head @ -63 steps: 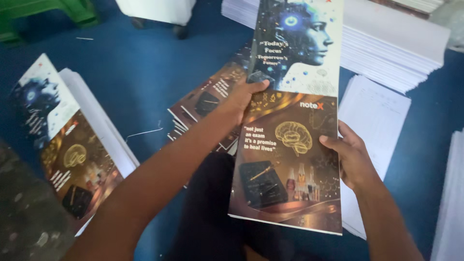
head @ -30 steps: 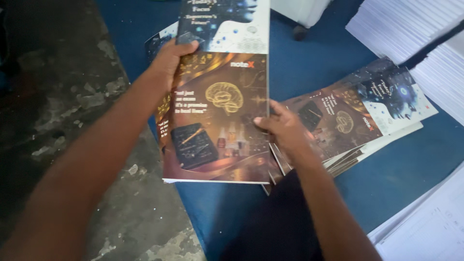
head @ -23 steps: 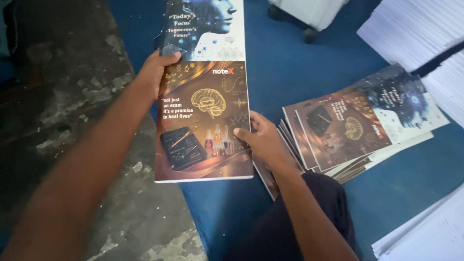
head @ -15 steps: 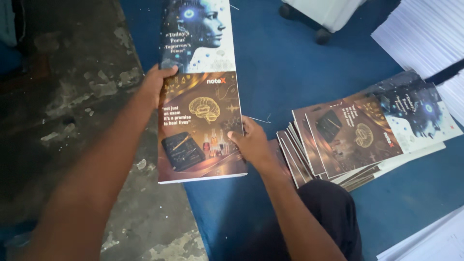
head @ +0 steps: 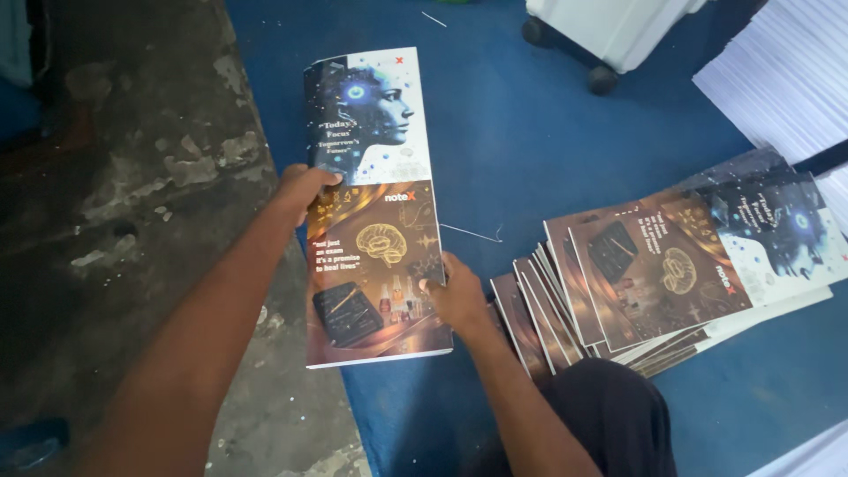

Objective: The person sits on the floor and assembles notebooks by inserting folded index sheets into printed covers. They repeatedly pick up a cover, place a folded sheet inside, and stack the completed unit.

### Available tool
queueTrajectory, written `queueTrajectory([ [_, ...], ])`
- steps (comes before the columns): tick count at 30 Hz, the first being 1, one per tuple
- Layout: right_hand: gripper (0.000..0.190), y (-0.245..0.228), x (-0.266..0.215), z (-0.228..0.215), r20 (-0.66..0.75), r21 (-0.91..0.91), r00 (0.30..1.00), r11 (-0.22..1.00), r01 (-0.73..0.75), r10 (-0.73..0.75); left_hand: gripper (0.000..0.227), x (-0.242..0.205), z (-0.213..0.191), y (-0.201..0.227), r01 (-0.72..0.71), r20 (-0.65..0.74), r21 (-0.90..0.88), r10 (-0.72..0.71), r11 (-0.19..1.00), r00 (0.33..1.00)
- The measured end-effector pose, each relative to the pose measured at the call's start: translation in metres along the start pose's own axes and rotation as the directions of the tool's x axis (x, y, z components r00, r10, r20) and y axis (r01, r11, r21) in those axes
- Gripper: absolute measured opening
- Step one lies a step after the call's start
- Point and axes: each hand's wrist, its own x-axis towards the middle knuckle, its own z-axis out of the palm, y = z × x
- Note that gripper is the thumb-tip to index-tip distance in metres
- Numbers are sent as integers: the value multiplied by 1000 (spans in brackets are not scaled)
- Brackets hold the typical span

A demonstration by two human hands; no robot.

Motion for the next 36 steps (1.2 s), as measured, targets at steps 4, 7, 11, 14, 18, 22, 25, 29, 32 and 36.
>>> queueTrajectory([
  [4,47,-2,3,-3,-1,-46,1000,999,-6,6,31,12,2,3,44,11,-79,-44,996,999],
  [7,44,-7,6,-4,7,-58,1000,998,31,-31,32,18,-1,0,53,14,-60,-52,997,999],
  [11,45,-14,13,-3,9,-29,998,998,61,-61,31,26,-3,-8,10,-11,-87,-11,996,1000],
  [14,45,-22,19,-3,34,-38,999,999,31,-29,31,32,-9,-8,71,-23,-63,-73,995,997],
  [18,41,-35,24,-4,90,-19,985,989,-147,148,33,35,-8,-9,27,-93,8,-26,1000,995],
  [22,39,-38,26,-5,67,-101,995,993,-65,72,52,28,-3,-18,-130,-201,164,162,978,966],
  [25,40,-33,27,-4,94,-65,979,983,-174,179,68,19,1,-26,-290,-271,226,346,930,898],
  [29,42,-23,26,-1,3,-139,999,990,32,-32,52,9,10,-35,-235,-150,-35,227,971,962],
  [32,45,-23,26,0,-12,-247,998,967,-57,56,46,8,11,-34,-224,-149,46,228,974,962],
  [36,45,-19,20,0,-54,-524,998,850,-49,25,42,6,9,-31,-126,-69,-100,119,987,990],
])
